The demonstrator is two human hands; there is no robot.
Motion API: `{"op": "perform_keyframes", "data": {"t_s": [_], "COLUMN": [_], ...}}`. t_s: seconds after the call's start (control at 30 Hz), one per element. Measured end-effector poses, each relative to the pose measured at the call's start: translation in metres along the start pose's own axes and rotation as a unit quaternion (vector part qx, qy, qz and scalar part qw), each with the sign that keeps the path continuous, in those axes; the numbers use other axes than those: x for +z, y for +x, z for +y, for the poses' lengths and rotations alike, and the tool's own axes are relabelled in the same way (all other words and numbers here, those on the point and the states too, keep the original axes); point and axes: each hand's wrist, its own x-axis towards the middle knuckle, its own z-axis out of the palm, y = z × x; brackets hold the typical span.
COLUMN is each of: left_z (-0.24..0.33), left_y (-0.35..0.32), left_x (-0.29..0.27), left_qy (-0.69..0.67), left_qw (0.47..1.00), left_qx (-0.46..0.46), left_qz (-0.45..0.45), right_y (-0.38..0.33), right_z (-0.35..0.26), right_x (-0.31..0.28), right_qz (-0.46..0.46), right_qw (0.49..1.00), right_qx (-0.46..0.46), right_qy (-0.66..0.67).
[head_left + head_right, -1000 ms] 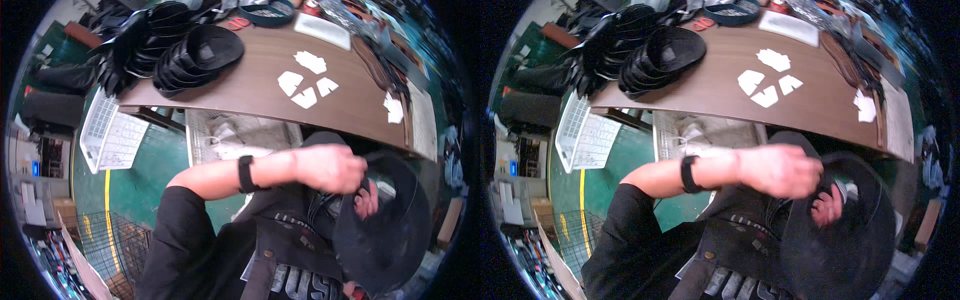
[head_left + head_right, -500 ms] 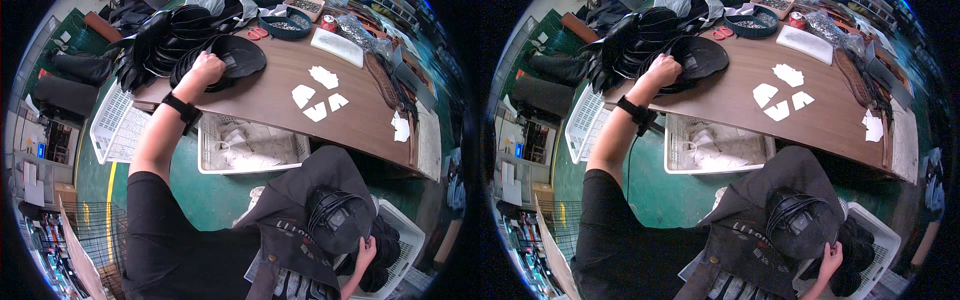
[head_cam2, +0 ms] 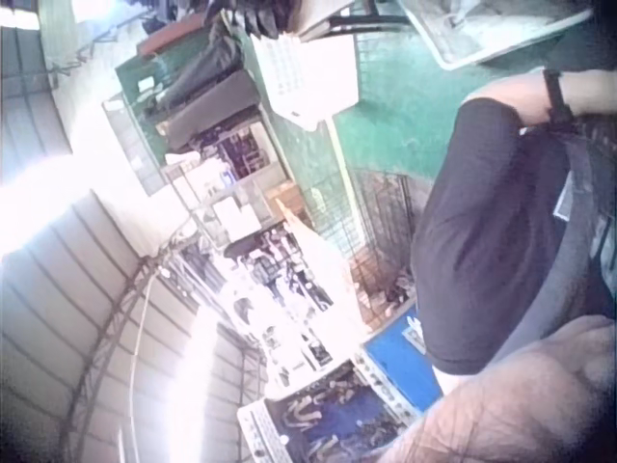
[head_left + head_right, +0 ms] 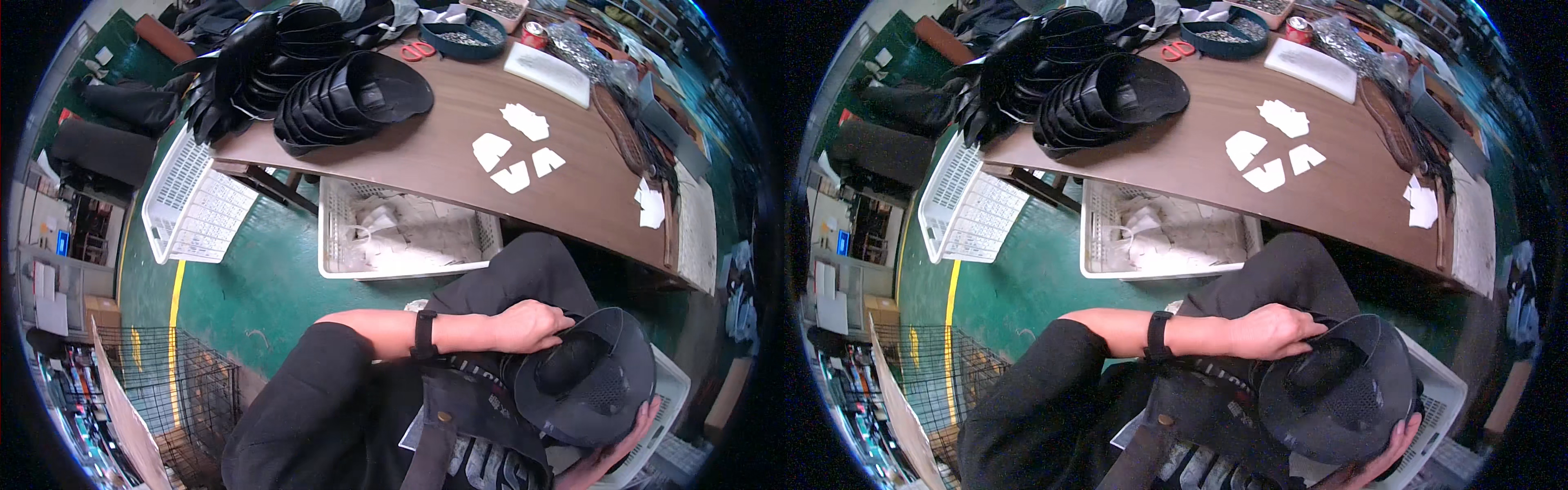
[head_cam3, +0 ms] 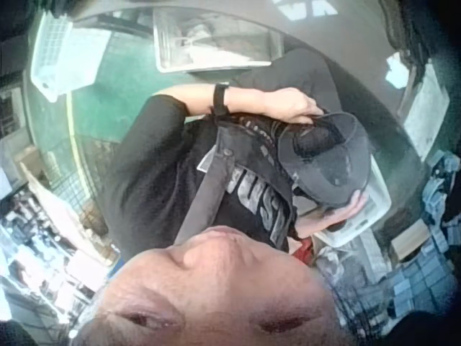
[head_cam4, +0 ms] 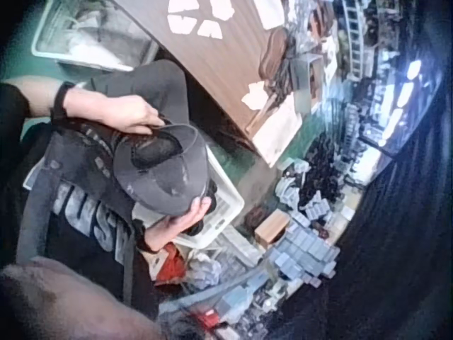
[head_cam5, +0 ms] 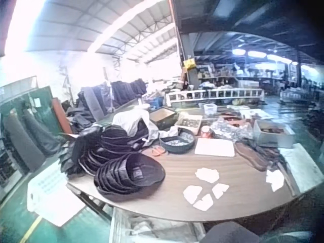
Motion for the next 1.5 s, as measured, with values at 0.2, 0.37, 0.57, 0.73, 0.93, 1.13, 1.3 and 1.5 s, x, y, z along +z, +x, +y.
{"op": "perform_keyframes", "data": {"t_s": [0.2,0.37,0.57,0.73,0.93,1.13,1.3,1.5], "left_z": [0.013,0.007,0.019,0.031,0.004,-0.132,-0.17,-0.125], "left_y": [-0.009,0.004,0.004,0.011,0.035,0.105,0.109,0.068], "left_x": [-0.022,-0.027,-0.007,0.007,-0.022,-0.084,-0.07,-0.046], "left_qy": [-0.256,-0.296,-0.368,-0.139,-0.112,0.279,0.408,0.432], "left_qw": [0.931,0.926,0.892,0.987,0.993,0.94,0.894,0.899], "left_qx": [-0.251,-0.216,-0.257,-0.051,-0.015,-0.101,-0.161,-0.051], "left_qz": [0.069,0.088,0.06,0.063,0.032,0.168,0.09,0.051], "right_y": [0.012,-0.024,-0.016,-0.018,-0.005,-0.003,0.0,0.002], "right_z": [0.098,0.079,0.082,0.063,0.084,0.079,0.091,0.078], "right_x": [-0.122,0.046,0.118,0.115,0.11,0.108,0.097,0.099], "right_qz": [0.011,-0.263,-0.579,-0.53,-0.462,-0.33,-0.341,-0.342], "right_qw": [0.992,0.951,0.777,0.847,0.873,0.933,0.937,0.935], "right_qx": [0.044,0.154,0.206,0.022,0.146,0.121,0.058,0.094], "right_qy": [0.12,0.056,0.134,0.03,0.053,0.079,0.044,0.011]}}
